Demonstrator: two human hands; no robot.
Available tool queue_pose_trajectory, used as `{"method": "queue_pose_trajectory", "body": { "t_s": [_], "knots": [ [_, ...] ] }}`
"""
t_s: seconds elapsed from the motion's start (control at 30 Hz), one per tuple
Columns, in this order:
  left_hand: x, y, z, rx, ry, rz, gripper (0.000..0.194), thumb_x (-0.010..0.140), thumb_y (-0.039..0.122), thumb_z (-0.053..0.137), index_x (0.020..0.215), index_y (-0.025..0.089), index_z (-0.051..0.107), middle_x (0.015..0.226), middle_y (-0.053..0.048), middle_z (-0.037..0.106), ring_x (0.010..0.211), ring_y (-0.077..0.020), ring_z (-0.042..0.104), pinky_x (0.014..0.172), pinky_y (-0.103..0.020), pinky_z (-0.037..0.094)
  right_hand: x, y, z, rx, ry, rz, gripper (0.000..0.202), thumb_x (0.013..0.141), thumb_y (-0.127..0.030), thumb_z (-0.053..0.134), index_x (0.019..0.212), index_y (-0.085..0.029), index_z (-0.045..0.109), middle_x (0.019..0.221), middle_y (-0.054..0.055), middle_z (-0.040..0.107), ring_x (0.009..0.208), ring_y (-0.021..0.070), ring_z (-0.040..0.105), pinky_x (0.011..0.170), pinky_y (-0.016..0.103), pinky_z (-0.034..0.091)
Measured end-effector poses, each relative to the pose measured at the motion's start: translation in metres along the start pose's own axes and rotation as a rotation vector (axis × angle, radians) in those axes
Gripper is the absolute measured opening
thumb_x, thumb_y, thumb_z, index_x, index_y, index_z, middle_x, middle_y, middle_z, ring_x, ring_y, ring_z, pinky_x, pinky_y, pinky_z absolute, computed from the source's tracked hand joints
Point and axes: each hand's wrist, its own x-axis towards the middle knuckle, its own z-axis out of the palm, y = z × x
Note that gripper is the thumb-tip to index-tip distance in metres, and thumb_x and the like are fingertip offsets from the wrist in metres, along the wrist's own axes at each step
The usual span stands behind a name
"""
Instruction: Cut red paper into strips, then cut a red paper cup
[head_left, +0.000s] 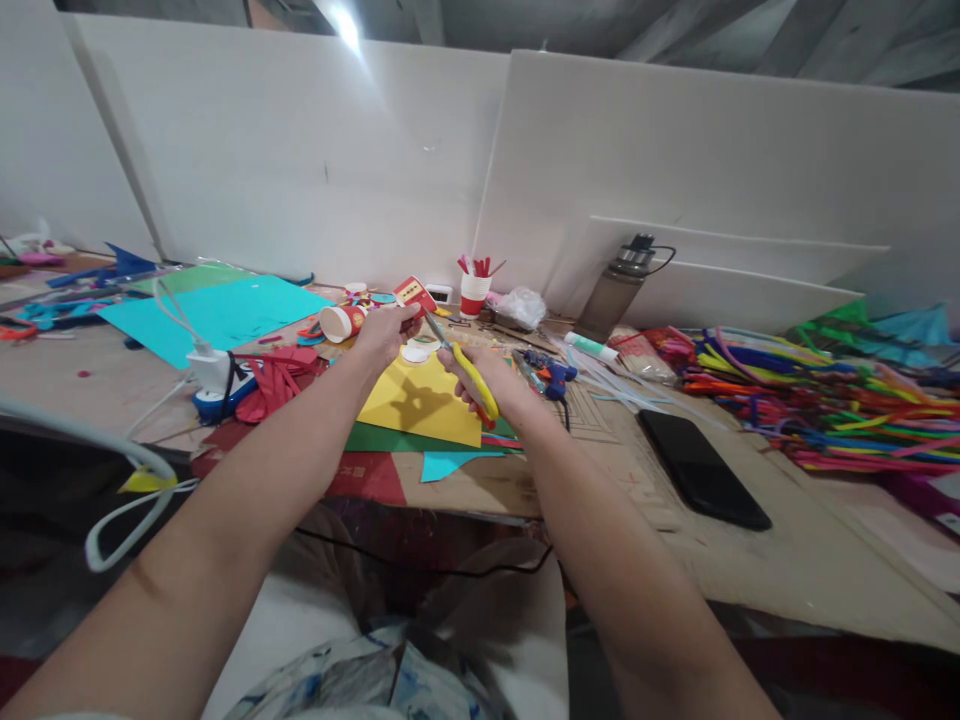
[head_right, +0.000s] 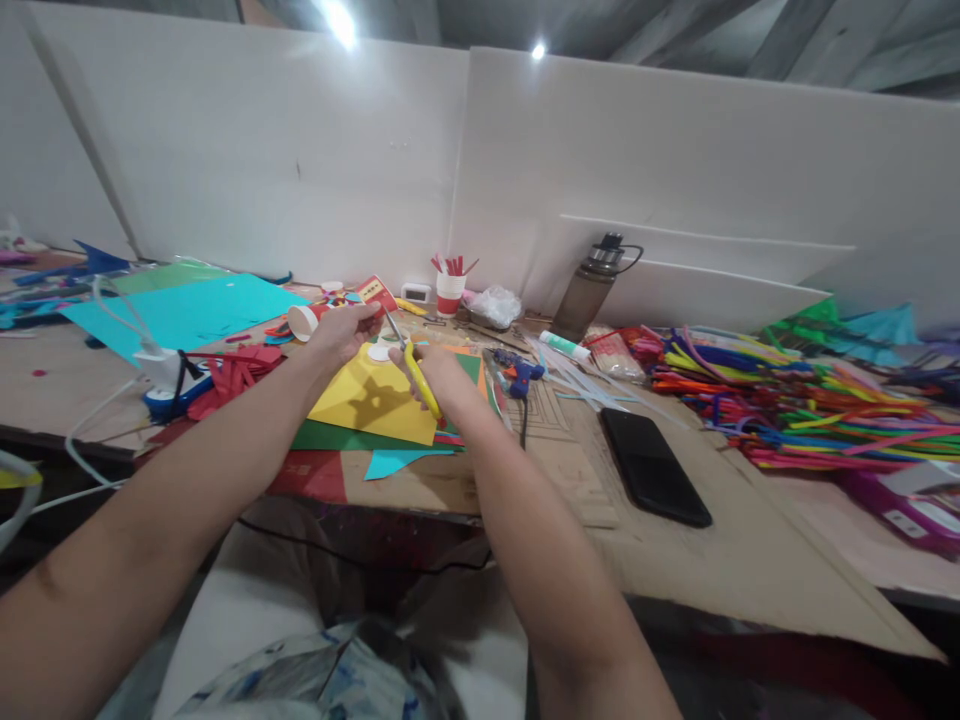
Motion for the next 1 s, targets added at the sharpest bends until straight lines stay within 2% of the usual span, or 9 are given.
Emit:
{"method": "queue_pose_trajectory", "body": {
  "t_s": [0.27,0.47,0.63,0.8,1.0],
  "knots": [
    [0.002,0.000,-0.001,0.003,-0.011,0.002,0.016,0.067,0.000,0.069,0.061,0.011,0.059,0.058,-0.003,0.063,0.053,-0.0087,0.057,0.056,-0.021,0.048,-0.004,-0.008,-0.001,-0.002,-0.010,0.025,0.035,0.090,-0.050,0.054,0.092,-0.016,0.062,0.052,-0.001,0.055,0.039,0.0086,0.050,0.037,0.018,0.043],
    [0.002,-0.002,-0.001,0.019,0.024,-0.010,0.016,0.069,0.000,0.068,0.061,0.011,0.059,0.056,-0.003,0.062,0.051,-0.0080,0.056,0.054,-0.020,0.046,0.002,-0.006,0.004,0.082,-0.014,0.085,0.033,0.085,-0.049,0.059,0.088,-0.017,0.060,0.050,-0.002,0.054,0.037,0.0101,0.048,0.034,0.020,0.041],
    [0.005,-0.006,-0.002,0.025,0.042,-0.009,0.018,0.067,0.001,0.071,0.061,0.012,0.058,0.056,-0.003,0.062,0.050,-0.0084,0.055,0.056,-0.022,0.047,-0.004,-0.010,0.006,0.074,-0.012,0.077,0.020,0.087,-0.038,0.057,0.085,-0.018,0.058,0.051,-0.002,0.054,0.036,0.0099,0.048,0.035,0.019,0.040],
    [0.004,-0.006,-0.002,0.006,0.034,0.011,0.019,0.072,-0.001,0.065,0.059,0.012,0.057,0.056,-0.003,0.062,0.053,-0.0091,0.056,0.060,-0.024,0.049,-0.009,-0.012,0.011,0.011,0.059,0.101,0.014,0.088,-0.025,0.049,0.079,-0.017,0.056,0.051,-0.002,0.053,0.034,0.0071,0.044,0.036,0.018,0.037],
    [0.000,-0.001,0.000,0.031,0.021,-0.025,0.019,0.077,-0.001,0.061,0.061,0.011,0.060,0.054,-0.003,0.061,0.051,-0.0079,0.056,0.053,-0.020,0.047,-0.004,-0.004,0.013,-0.071,0.093,0.039,0.011,0.084,-0.024,0.052,0.076,-0.018,0.056,0.049,-0.002,0.052,0.034,0.0074,0.044,0.035,0.017,0.035]
  ]
}}
